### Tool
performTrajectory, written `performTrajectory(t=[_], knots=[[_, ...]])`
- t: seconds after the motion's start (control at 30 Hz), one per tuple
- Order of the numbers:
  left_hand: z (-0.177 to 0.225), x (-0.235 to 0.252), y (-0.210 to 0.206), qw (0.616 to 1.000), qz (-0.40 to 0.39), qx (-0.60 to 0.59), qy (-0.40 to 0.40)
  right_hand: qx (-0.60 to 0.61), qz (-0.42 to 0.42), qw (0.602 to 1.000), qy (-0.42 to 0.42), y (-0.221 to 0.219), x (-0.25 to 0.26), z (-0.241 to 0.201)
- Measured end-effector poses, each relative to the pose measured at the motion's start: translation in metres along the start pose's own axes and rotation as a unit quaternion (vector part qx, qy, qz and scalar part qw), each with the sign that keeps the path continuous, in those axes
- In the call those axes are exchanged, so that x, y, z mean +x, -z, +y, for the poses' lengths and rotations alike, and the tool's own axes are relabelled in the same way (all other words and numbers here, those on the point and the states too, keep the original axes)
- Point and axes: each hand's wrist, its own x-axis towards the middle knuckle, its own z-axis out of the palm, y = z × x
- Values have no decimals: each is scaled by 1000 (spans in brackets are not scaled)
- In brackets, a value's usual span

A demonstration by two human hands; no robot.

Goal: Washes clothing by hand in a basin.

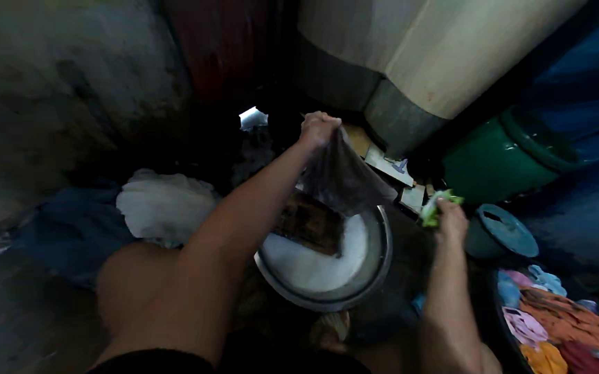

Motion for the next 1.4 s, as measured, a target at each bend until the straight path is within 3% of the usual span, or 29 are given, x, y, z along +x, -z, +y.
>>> performTrajectory(t=[0.1,0.23,0.37,0.5,0.6,0.77,0.87,0.93,1.03,1.1,1.17,1.23,1.33,1.4], knots=[[35,-13,-8,998,-38,13,-53,-77,-9,991,106,50,12,-51],[70,-36,-43,985,-116,69,-107,-176,-104,962,180,38,-11,-75],[101,-52,-66,974,-159,70,-146,-203,-189,950,141,-28,-39,-50],[141,-65,-60,967,-140,53,-207,-236,-252,937,58,-71,-37,1],[170,-71,-48,963,-115,26,-241,-176,-223,958,36,-75,-36,20],[174,-80,-21,957,-85,-88,-262,-203,-160,964,63,-62,-19,-23],[137,-83,9,952,-28,-180,-245,-211,-97,968,97,-74,4,-28],[81,-81,34,953,40,-215,-209,-227,-82,961,135,-86,16,-26],[-52,-83,70,954,165,-245,-44,-250,-119,954,114,-96,14,-14],[-145,-95,76,920,244,-289,100,-264,-157,947,93,-98,2,13],[-212,-116,70,877,308,-298,216,-317,-227,919,54,-101,-20,52],[-245,-128,63,855,343,-273,277,-378,-307,873,-6,-108,-52,88],[-250,-128,55,861,350,-223,294,-453,-390,800,-45,-125,-102,144],[-250,-126,57,876,339,-179,293,-479,-395,783,-39,-138,-134,168]])
